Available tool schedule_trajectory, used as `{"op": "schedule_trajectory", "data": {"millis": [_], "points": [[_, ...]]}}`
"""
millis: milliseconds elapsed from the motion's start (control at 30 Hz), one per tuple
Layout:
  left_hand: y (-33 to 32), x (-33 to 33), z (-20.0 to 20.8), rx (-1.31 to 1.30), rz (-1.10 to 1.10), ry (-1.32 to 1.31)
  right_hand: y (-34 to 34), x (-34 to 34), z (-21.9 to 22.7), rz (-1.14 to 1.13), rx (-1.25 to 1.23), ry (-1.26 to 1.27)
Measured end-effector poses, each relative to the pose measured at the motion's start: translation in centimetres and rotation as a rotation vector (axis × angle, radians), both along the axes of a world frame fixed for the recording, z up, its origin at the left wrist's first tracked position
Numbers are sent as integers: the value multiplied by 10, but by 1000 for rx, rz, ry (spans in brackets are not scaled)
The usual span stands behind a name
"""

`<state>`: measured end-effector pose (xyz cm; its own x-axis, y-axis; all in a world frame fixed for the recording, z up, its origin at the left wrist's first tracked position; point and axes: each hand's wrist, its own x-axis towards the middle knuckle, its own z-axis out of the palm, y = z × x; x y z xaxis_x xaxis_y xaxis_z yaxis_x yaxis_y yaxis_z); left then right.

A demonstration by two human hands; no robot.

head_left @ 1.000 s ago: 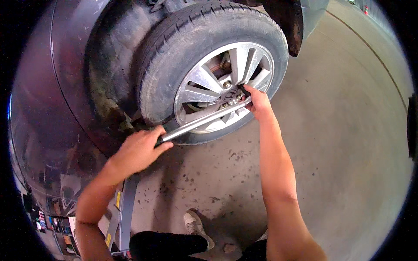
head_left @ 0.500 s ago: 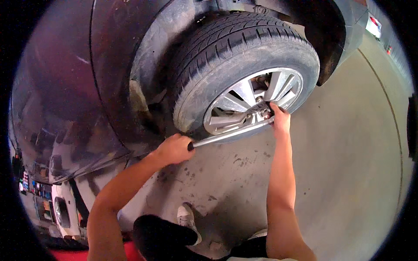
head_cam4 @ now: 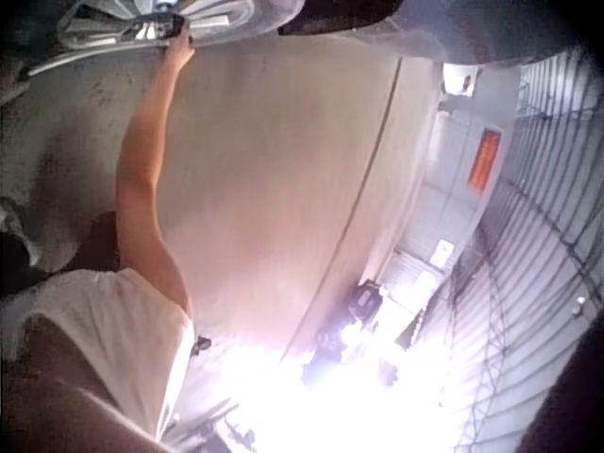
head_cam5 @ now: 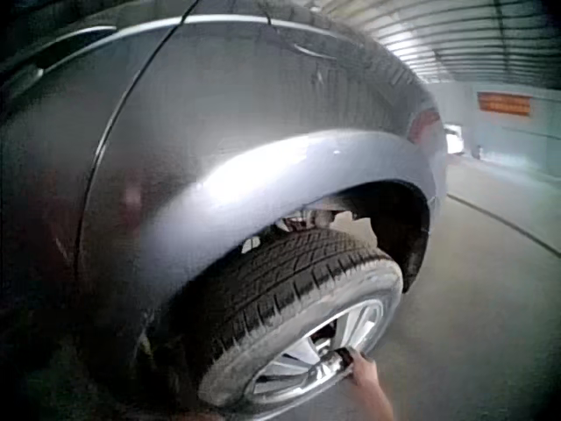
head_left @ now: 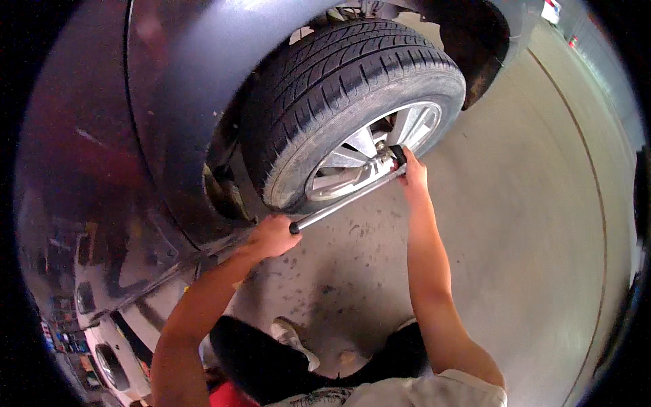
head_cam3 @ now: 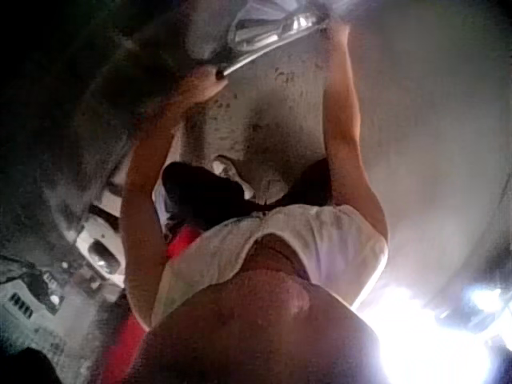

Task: The person uses a socket wrench and their hands to loosen and remove the lug nuts from a car wheel, then pulls the tire off the hub and rolls it away.

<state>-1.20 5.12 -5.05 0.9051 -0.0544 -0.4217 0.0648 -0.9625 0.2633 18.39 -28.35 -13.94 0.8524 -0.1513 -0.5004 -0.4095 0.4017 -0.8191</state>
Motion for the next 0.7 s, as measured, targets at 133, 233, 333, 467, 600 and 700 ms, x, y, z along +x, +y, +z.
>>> {"op": "schedule_trajectory", "data": {"millis": [133, 233, 333, 467, 600, 700], "points": [[-12, 9, 13, -48, 26, 55, 9, 8, -7, -346, 488, 126], [-13, 11, 21, -111, 38, 78, 13, 3, -5, -291, 310, 103], [-9, 13, 11, -120, -50, 18, 10, 5, -8, -321, 291, 75], [1, 12, -13, -89, -89, -39, 17, 3, -11, -305, 251, 45], [6, -4, -62, -111, -41, -28, 20, -9, -15, -334, 131, -11], [12, -7, -121, -100, -3, -146, 35, -7, -8, -284, -76, -12]]}}
